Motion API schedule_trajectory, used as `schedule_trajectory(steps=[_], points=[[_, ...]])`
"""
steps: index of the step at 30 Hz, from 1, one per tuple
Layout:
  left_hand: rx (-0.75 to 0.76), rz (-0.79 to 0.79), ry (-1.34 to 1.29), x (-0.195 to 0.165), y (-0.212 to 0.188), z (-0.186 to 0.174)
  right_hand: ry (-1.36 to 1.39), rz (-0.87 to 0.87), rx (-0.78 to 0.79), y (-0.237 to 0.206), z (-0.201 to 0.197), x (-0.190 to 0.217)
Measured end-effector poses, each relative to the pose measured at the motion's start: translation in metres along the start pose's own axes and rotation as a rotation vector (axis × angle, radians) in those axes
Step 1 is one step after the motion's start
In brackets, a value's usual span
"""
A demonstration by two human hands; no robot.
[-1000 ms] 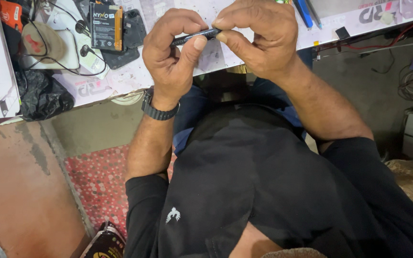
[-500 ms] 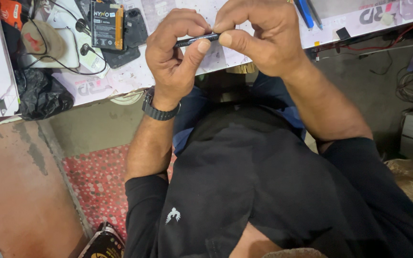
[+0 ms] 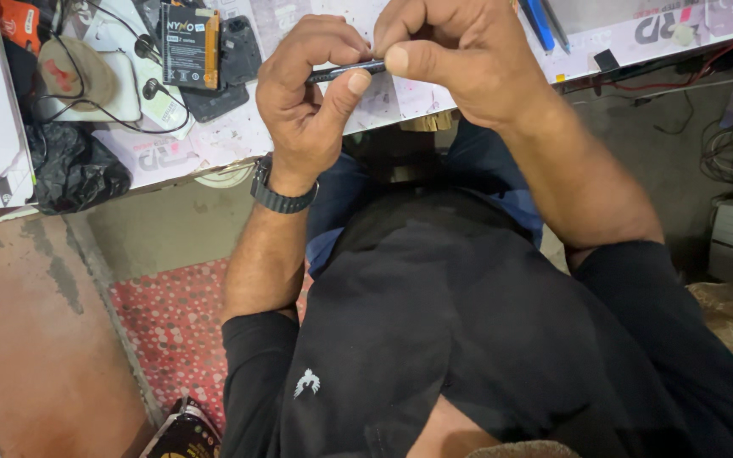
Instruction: The person applies adhesive to the edges of a smartphone frame and presses the back cover into place. They then inspect the device by turning it over and checking the seams.
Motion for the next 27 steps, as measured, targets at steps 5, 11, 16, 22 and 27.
schedule_trajectory(steps=[5, 11, 16, 22, 27], points=[[0.001, -0.029, -0.027, 0.002, 0.001, -0.001, 0.041, 0.071, -0.062, 0.003, -0.001, -0.004], [0.011, 0.021, -0.032, -0.002, 0.001, 0.001, 0.100, 0.087, -0.009, 0.005, 0.001, 0.002], [0.010, -0.014, -0.030, 0.000, 0.000, 0.000, 0.058, 0.081, -0.068, -0.001, -0.002, -0.007], [0.014, 0.002, -0.014, -0.001, -0.001, 0.000, -0.066, 0.025, -0.137, 0.001, -0.007, -0.020], [0.010, -0.019, -0.032, 0.001, 0.000, -0.001, -0.079, -0.037, -0.185, 0.003, -0.008, -0.008]])
Point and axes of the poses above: each hand's wrist, its own y-axis towards the middle knuckle, its own z-axis out of the palm, x = y × z, the point moved 7 cm from there along y, towards the middle knuckle, and after that the axes turned 3 degrees about y, right-handed, at the moved point
